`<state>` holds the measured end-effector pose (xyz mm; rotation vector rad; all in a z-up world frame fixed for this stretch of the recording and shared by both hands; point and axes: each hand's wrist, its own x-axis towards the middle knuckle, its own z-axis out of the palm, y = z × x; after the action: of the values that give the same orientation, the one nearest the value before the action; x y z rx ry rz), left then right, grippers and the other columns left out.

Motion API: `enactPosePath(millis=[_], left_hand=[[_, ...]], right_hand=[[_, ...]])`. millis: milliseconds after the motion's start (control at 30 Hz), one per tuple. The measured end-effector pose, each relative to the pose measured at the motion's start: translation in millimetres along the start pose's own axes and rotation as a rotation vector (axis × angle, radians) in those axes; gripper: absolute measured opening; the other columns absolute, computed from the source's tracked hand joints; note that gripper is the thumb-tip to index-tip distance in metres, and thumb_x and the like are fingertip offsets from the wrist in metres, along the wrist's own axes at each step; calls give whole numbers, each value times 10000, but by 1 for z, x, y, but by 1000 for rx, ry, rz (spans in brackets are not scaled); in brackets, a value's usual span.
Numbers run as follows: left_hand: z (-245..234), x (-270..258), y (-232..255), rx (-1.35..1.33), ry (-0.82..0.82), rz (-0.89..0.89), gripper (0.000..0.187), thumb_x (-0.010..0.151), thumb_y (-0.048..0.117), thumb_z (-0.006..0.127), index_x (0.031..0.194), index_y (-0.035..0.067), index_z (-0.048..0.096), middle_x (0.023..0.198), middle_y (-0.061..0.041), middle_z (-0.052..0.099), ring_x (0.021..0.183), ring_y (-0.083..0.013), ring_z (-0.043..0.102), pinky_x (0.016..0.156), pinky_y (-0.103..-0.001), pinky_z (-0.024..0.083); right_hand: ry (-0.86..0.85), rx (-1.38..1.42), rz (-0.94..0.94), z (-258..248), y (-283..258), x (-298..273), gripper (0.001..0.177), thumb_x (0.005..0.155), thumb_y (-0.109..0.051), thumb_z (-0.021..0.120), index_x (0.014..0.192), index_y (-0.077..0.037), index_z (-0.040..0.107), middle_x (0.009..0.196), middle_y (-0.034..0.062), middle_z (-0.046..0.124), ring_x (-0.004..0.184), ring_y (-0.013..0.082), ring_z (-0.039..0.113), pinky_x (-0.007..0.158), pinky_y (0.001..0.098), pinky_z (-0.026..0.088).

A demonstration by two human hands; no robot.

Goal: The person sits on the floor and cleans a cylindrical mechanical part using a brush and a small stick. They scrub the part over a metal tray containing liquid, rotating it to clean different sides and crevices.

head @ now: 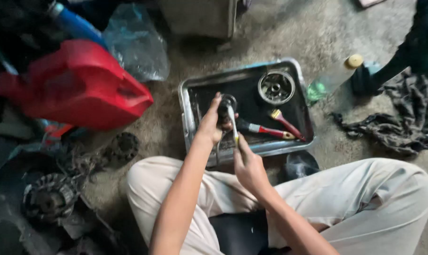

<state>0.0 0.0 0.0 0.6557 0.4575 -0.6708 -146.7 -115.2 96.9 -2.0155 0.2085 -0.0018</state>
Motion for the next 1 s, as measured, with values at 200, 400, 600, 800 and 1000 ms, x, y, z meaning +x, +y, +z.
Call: enactPosePath(millis=[200, 400, 600, 800, 1000], left_hand=[[1, -6, -6, -7, -9, 62, 357, 917, 533, 630, 1181, 292, 629, 799, -155, 663, 517, -123, 503, 441, -237, 349], [-12, 6, -15, -24, -99, 52, 383, 1001, 561, 617, 1112, 195, 593, 771, -102, 625, 523, -122, 506, 415, -225, 312], [-10, 16, -7, -4, 14, 33, 511, 972, 641, 599, 1006, 131, 593, 746, -130, 639, 485, -132, 492, 397, -226, 318], [18, -16, 13, -36, 115, 22, 292, 838, 551, 624, 1088, 399, 607, 803, -7, 633, 585, -213, 658, 398, -254, 310], [4, -13, 19, 25, 12, -66, 564, 910, 649, 591, 1099, 118, 575, 888, -88, 641, 714, -231, 695, 489, -257, 400]], right_hand=[[-41, -11, 180, 3, -29, 1, 519, 1002, -108, 534, 1518, -101, 480, 793, 340, 624, 649, 423, 599, 599, 418, 512], [-10, -40, 115, -3, -27, 14, 470, 998, -113, 532, 1468, -96, 521, 805, 322, 631, 613, 361, 716, 567, 395, 511], [80, -66, -257, 3, 20, -11, 473, 1002, -97, 564, 1465, -15, 508, 938, 337, 664, 904, 436, 715, 742, 379, 558], [1, 1, 146, -5, -11, -7, 479, 1005, -133, 541, 1479, -66, 544, 721, 288, 569, 571, 220, 572, 578, 358, 507], [31, -25, 305, -38, 6, 5, 454, 996, -195, 530, 1432, -69, 555, 739, 194, 677, 629, 177, 602, 624, 356, 522]])
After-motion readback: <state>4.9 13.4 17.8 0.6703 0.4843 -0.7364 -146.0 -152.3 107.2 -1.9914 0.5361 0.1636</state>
